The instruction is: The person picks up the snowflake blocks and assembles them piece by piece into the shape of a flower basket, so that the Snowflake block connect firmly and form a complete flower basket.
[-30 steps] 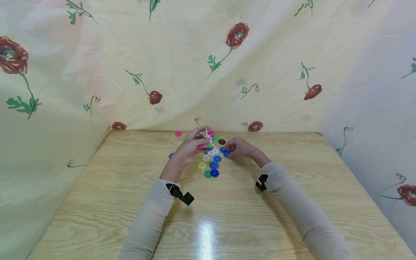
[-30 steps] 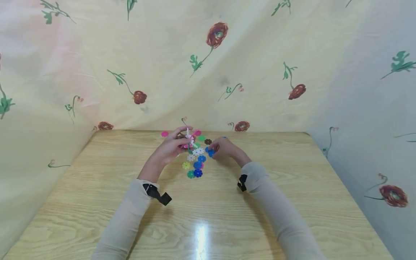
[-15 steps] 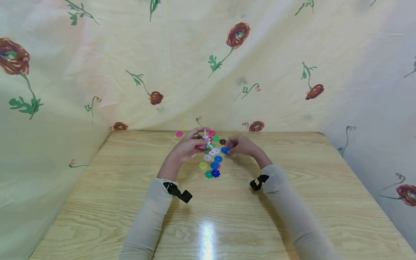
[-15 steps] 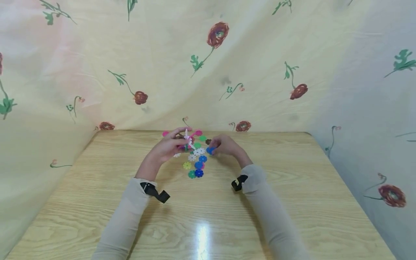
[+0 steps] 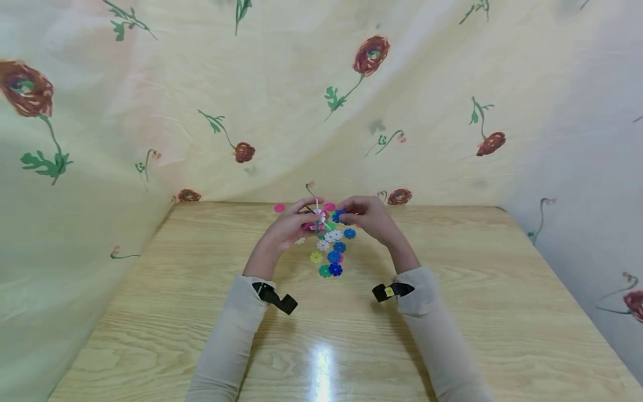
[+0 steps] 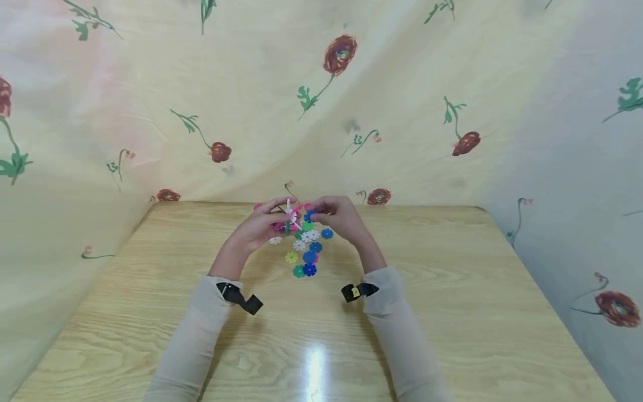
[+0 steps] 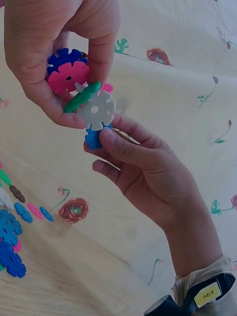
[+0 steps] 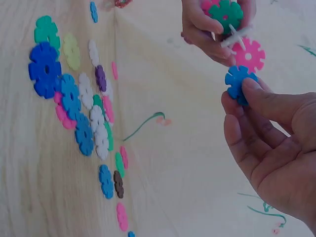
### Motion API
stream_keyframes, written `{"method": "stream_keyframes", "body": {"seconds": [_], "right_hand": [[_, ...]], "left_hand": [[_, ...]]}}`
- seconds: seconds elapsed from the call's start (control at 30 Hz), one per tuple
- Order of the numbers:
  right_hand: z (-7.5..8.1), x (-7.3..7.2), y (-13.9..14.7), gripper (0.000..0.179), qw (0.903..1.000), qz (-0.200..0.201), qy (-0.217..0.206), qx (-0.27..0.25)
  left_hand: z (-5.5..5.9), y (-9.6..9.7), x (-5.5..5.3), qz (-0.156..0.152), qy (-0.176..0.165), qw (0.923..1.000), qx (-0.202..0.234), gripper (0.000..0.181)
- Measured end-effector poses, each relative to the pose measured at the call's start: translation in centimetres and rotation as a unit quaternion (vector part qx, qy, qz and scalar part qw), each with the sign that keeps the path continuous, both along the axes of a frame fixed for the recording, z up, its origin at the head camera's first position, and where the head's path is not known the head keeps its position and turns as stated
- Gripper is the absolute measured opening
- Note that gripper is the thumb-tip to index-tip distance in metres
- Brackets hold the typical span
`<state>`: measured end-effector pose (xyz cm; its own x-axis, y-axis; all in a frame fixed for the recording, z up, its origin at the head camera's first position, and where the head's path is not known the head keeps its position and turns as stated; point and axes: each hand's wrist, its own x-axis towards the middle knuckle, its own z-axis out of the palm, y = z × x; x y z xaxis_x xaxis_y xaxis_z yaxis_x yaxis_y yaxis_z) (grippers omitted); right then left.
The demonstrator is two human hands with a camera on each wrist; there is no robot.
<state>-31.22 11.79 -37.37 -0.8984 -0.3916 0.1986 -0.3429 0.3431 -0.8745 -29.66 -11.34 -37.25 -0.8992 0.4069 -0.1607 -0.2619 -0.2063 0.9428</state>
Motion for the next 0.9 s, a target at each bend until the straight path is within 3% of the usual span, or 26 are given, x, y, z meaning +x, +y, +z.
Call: {"method": "stream_keyframes", "body": {"seconds": [0.3, 0.57, 0.9], "right_hand": [[-0.7, 0.8, -1.2, 0.011, 0.9964, -0.03, 0.06, -0.051], [-0.8, 1.0, -1.8, 0.011, 0.9943, -0.037, 0.068, -0.073], [-1.0, 1.2, -2.7, 0.01, 0.9906, -0.066, 0.109, -0.049]], "left_hand": [[-0.1, 0.0, 0.1, 0.009, -0.001, 0.9999, 0.006, 0.045], [-0.2, 0.2, 0.2, 0.012, 0.005, 0.9999, 0.009, 0.046], [-0.6, 0.8, 0.3, 0.013, 0.018, 0.9998, 0.003, 0.048]]}}
